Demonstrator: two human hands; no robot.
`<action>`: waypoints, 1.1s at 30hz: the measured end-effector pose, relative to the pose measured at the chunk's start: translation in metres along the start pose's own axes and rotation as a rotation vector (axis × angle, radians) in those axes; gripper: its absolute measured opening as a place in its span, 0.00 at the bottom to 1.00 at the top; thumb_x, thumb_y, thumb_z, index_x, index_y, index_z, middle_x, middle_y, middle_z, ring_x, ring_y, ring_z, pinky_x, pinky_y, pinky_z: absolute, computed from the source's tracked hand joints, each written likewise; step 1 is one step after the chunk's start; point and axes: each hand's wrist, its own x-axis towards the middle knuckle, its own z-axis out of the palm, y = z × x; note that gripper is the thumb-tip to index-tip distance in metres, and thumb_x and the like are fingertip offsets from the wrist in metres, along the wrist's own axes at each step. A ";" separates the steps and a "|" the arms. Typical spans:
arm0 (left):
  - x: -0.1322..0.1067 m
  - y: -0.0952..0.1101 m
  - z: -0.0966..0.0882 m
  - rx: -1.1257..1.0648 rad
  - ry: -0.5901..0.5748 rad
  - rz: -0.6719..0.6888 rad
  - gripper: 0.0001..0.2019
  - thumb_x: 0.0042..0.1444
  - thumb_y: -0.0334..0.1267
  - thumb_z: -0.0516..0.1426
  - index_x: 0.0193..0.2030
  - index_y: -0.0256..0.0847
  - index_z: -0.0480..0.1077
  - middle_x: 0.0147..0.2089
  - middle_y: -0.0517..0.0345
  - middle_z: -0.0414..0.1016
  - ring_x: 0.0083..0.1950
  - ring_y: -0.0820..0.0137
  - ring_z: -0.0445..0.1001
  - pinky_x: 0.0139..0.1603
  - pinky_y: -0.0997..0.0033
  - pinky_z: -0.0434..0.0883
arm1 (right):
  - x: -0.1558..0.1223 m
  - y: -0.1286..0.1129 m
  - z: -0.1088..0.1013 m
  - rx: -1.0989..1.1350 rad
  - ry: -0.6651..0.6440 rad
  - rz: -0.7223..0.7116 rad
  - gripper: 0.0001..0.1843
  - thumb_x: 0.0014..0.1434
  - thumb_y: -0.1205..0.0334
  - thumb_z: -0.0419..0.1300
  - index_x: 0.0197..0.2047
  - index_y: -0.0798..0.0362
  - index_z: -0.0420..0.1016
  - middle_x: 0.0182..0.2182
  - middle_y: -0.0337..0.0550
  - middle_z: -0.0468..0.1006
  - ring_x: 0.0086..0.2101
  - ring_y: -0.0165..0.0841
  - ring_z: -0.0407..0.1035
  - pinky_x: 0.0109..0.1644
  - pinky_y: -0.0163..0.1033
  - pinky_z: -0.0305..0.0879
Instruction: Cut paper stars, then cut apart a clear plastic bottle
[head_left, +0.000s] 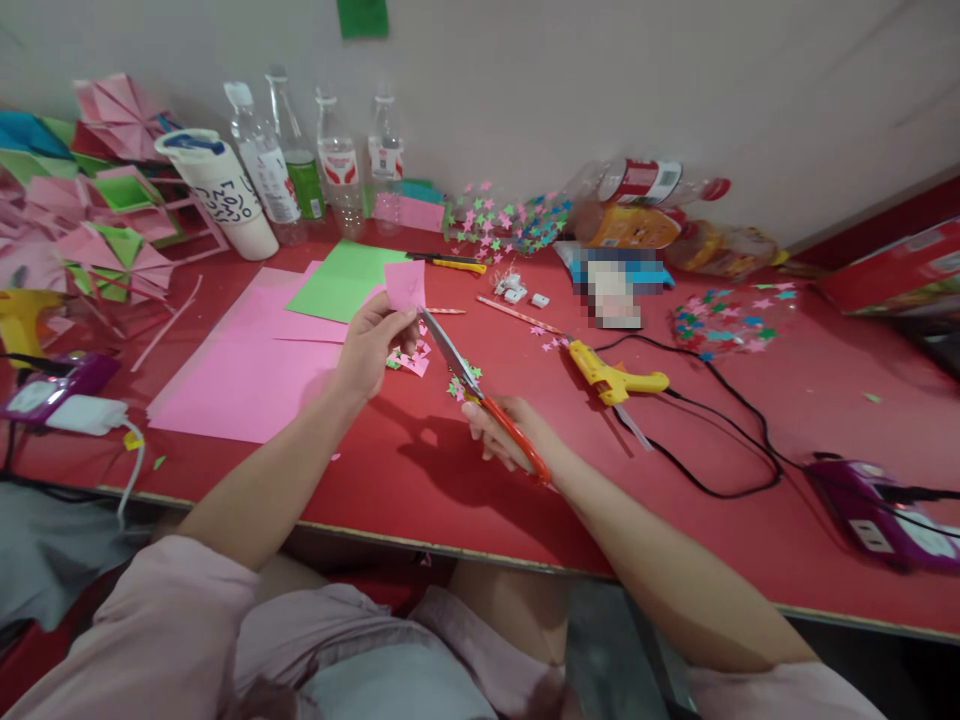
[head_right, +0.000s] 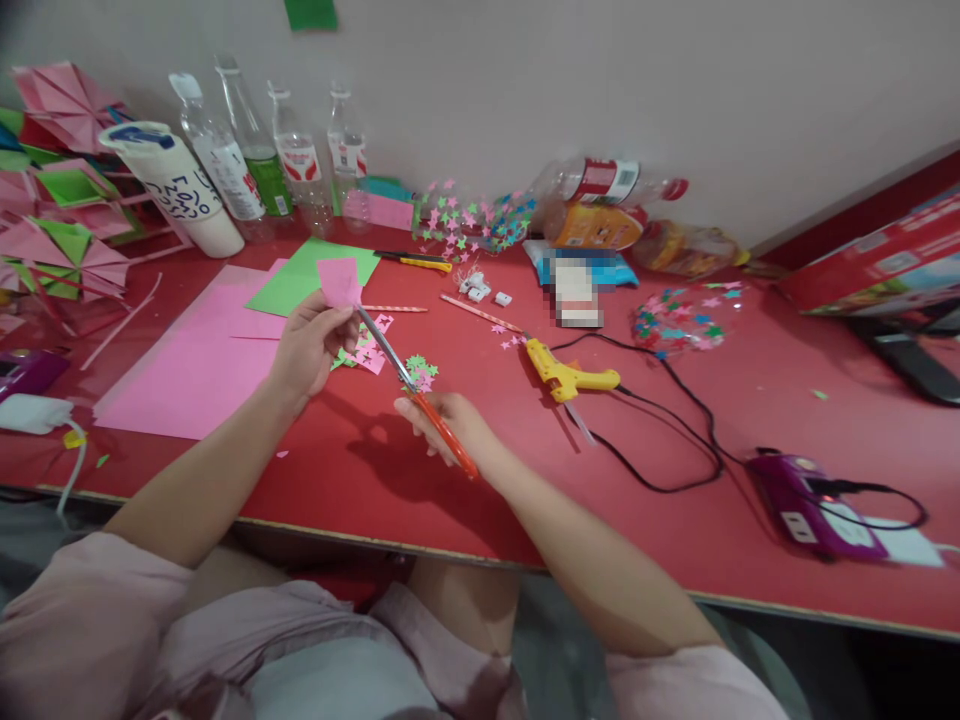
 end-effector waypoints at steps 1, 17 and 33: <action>0.000 0.000 0.000 0.008 0.005 -0.004 0.04 0.51 0.32 0.57 0.27 0.39 0.66 0.20 0.67 0.68 0.18 0.83 0.65 0.19 0.81 0.61 | 0.001 0.001 -0.001 -0.003 -0.018 0.004 0.27 0.53 0.36 0.58 0.21 0.51 0.62 0.07 0.28 0.56 0.10 0.25 0.57 0.14 0.30 0.55; 0.000 0.002 0.000 0.075 0.013 0.033 0.06 0.52 0.32 0.57 0.26 0.40 0.66 0.19 0.68 0.67 0.17 0.83 0.63 0.19 0.81 0.61 | 0.006 0.009 -0.007 0.007 -0.076 -0.055 0.23 0.55 0.41 0.59 0.23 0.52 0.67 0.08 0.30 0.59 0.11 0.24 0.57 0.21 0.32 0.62; 0.001 0.004 -0.002 0.070 0.000 0.005 0.05 0.50 0.32 0.58 0.25 0.39 0.66 0.18 0.67 0.67 0.17 0.83 0.63 0.18 0.81 0.60 | 0.005 0.005 -0.004 -0.041 -0.048 0.027 0.26 0.55 0.37 0.58 0.21 0.51 0.63 0.06 0.29 0.57 0.10 0.25 0.58 0.16 0.31 0.58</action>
